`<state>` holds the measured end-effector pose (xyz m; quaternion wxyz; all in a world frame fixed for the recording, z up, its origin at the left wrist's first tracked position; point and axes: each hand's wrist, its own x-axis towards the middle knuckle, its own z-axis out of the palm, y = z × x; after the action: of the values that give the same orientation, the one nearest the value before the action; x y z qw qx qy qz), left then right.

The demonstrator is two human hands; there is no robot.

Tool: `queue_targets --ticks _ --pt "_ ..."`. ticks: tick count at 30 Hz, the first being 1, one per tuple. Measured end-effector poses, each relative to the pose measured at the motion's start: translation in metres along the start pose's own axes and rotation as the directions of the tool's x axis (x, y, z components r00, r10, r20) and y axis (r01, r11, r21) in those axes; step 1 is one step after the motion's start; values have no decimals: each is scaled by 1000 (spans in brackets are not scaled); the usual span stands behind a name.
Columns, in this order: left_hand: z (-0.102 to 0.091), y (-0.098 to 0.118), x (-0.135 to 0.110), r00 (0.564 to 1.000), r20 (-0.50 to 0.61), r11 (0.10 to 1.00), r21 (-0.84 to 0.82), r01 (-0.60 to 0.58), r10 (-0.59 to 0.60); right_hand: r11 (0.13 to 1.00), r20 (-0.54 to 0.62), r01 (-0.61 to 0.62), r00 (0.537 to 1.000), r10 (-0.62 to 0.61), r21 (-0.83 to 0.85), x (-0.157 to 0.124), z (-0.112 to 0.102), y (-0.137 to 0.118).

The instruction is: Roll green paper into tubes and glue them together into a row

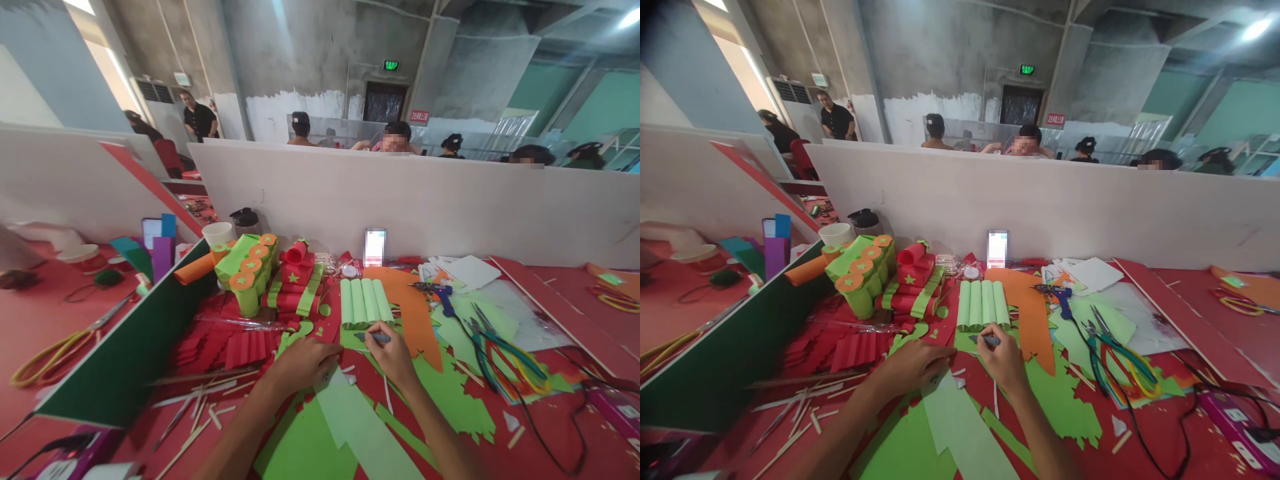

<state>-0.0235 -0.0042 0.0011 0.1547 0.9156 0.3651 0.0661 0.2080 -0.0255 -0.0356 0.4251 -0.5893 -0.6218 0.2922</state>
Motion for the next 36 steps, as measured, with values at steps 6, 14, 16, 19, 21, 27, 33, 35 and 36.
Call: queue_targets --ticks 6,14,16,19,21,27,33,35,36 --pt "0 0 0 1000 11 1000 6 5 -5 1000 -9 4 1000 -4 -12 1 0 1" --pt "-4 4 0 999 22 1000 -7 24 -24 999 -1 4 1000 -4 -35 0 -2 -4" --pt "-4 4 0 1000 15 1000 -17 14 -14 999 1 8 1000 -8 -37 0 -2 -4" --pt "-4 4 1 999 -17 998 -46 38 -38 999 -4 17 1000 -17 -33 1 -2 -3" --pt "-3 2 3 994 -58 992 -92 88 -93 999 -7 19 1000 -19 -30 1 -2 -2" --pt "-10 3 19 939 -203 939 -265 221 -279 1000 10 3 1000 -2 -23 0 -4 -2" --pt "-15 6 67 931 -132 934 -159 320 -341 999 8 31 1000 -31 10 1 -3 -4" --pt "-15 3 86 914 -67 912 -130 389 -399 1000 5 28 1000 -28 12 2 -4 -6" --pt "-15 1 95 908 -67 906 -130 403 -413 999 7 28 1000 -29 15 2 -4 -6"
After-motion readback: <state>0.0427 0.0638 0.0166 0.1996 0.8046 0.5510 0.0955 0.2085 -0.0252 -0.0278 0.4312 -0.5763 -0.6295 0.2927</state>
